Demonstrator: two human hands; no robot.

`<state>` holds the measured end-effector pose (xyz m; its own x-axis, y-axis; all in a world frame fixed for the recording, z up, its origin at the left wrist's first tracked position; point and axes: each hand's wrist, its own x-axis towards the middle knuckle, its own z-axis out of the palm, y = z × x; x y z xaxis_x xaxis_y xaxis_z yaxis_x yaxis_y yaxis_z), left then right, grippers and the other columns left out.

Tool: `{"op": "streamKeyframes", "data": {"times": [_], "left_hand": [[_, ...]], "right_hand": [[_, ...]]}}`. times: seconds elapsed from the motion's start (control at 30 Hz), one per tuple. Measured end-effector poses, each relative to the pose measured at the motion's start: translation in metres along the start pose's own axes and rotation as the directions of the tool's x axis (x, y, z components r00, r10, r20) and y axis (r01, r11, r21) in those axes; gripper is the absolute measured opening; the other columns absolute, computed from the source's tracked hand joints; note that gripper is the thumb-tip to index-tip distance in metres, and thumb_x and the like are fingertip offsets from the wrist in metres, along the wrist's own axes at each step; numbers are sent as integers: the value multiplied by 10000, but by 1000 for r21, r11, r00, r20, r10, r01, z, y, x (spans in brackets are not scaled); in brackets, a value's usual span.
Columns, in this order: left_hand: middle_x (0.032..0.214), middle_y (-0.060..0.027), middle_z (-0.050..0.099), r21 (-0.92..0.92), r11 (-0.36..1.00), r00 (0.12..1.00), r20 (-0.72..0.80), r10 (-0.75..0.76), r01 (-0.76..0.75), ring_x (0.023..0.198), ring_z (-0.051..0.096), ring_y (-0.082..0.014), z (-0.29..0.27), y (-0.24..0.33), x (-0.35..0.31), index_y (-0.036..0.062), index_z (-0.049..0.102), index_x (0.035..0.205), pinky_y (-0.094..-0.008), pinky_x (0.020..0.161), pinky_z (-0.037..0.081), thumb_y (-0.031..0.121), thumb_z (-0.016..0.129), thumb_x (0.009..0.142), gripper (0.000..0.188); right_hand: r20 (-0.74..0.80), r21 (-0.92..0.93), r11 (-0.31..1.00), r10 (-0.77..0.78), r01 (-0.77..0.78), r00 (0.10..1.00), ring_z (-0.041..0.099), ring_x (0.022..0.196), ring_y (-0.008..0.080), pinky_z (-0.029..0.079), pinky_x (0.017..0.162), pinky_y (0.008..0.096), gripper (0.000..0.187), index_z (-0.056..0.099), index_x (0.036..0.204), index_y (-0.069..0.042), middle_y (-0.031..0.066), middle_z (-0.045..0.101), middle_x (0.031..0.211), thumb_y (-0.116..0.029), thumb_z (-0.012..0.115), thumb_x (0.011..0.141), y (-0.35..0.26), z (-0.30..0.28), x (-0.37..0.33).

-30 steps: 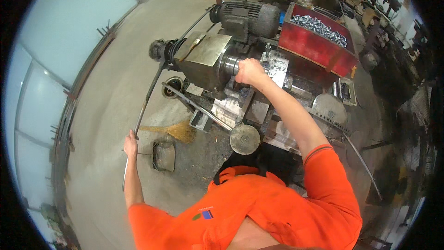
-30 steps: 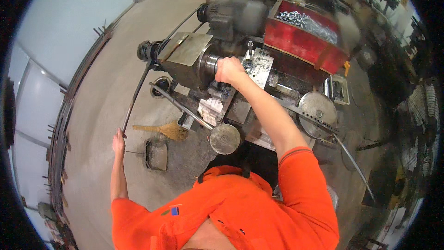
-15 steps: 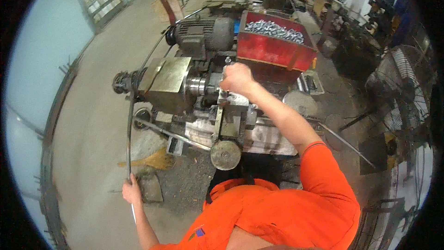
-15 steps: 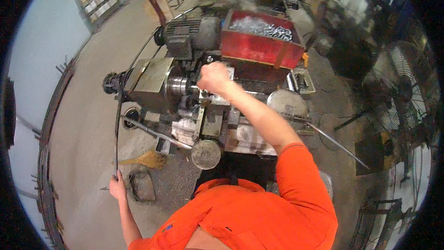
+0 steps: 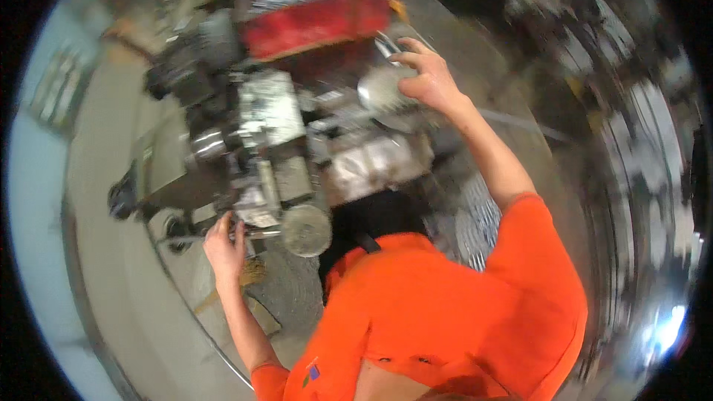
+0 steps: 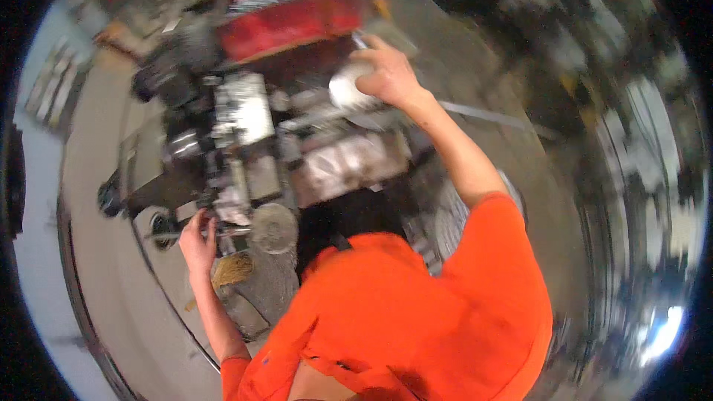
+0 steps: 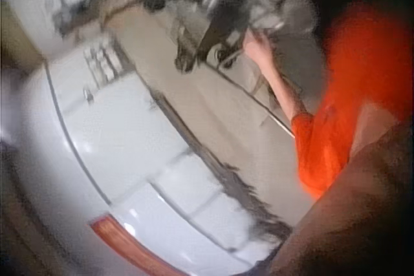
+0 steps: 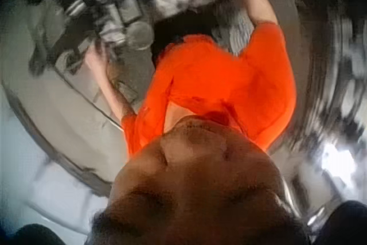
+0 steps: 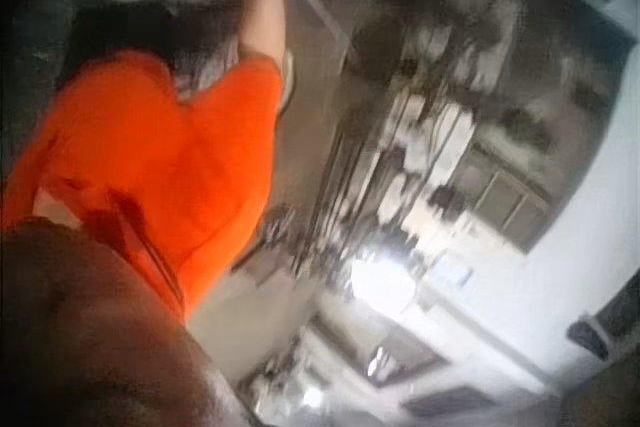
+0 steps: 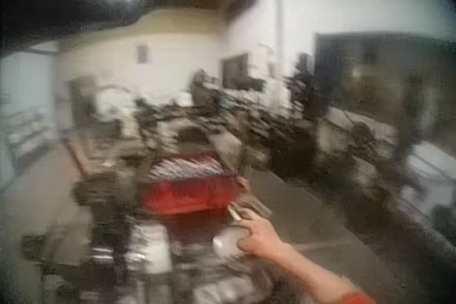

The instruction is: The person operates a metal turning machine, inserting metal rods into the chuck, engaging the cutting tool, and collecting the finished parts into a perforated metal basket. The person repeats this cycle continuously throughout the clip.

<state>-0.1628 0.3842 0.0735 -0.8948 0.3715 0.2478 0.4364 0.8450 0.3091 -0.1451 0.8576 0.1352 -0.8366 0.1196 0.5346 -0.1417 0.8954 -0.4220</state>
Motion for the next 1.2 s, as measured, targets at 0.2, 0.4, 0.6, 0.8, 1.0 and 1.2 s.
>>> {"op": "streamKeyframes", "data": {"times": [0.2, 0.4, 0.6, 0.8, 1.0, 1.2], "left_hand": [[686, -51, 645, -149, 945, 945, 196, -262, 293, 634, 613, -125, 73, -18, -4, 21, 646, 964, -283, 578, 468, 221, 580, 871, 231], [652, -60, 625, -243, 912, 922, 288, -258, 331, 574, 597, -110, 82, -27, 13, -16, 630, 962, -256, 540, 453, 209, 567, 877, 248], [703, -89, 642, -216, 930, 939, 246, -241, 296, 598, 608, -123, 86, -39, 8, -18, 631, 985, -268, 593, 459, 204, 573, 864, 260], [720, -78, 655, -184, 919, 928, 200, -313, 350, 644, 635, -148, 79, -22, 6, 6, 650, 945, -283, 621, 465, 208, 593, 842, 233], [749, -136, 641, -41, 961, 958, 94, -270, 274, 723, 614, -336, 75, -19, 2, 98, 669, 876, -400, 659, 470, 319, 562, 805, 256], [738, -144, 641, -54, 972, 970, 97, -223, 229, 730, 614, -339, 69, -14, -5, 94, 674, 848, -426, 655, 474, 319, 570, 794, 254]], "right_hand": [[209, -348, 704, 703, -620, 680, 597, 898, 328, 483, 794, 393, 326, 671, 896, -57, 170, 608, 1019, -214, 616, 615, 103, -38, -226], [335, -637, 513, 856, -575, 393, 593, 932, 324, 481, 834, 365, 305, 679, 875, -65, 165, 608, 1006, -172, 621, 596, 116, -23, -420], [352, -536, 698, 696, -475, 626, 597, 919, 312, 489, 817, 356, 280, 690, 832, -84, 139, 623, 997, -192, 592, 594, 148, 9, -406], [361, -671, 543, 834, -505, 417, 633, 807, 320, 506, 758, 391, 289, 677, 768, -60, 185, 646, 834, -300, 575, 641, 172, 51, -383], [359, -592, 576, 814, -563, 456, 629, 734, 364, 516, 696, 436, 314, 665, 732, -7, 212, 638, 766, -303, 633, 631, 147, 56, -379], [387, -586, 624, 776, -517, 498, 599, 818, 335, 493, 723, 408, 267, 671, 725, -50, 168, 609, 801, -304, 642, 652, 151, 52, -379]]}}
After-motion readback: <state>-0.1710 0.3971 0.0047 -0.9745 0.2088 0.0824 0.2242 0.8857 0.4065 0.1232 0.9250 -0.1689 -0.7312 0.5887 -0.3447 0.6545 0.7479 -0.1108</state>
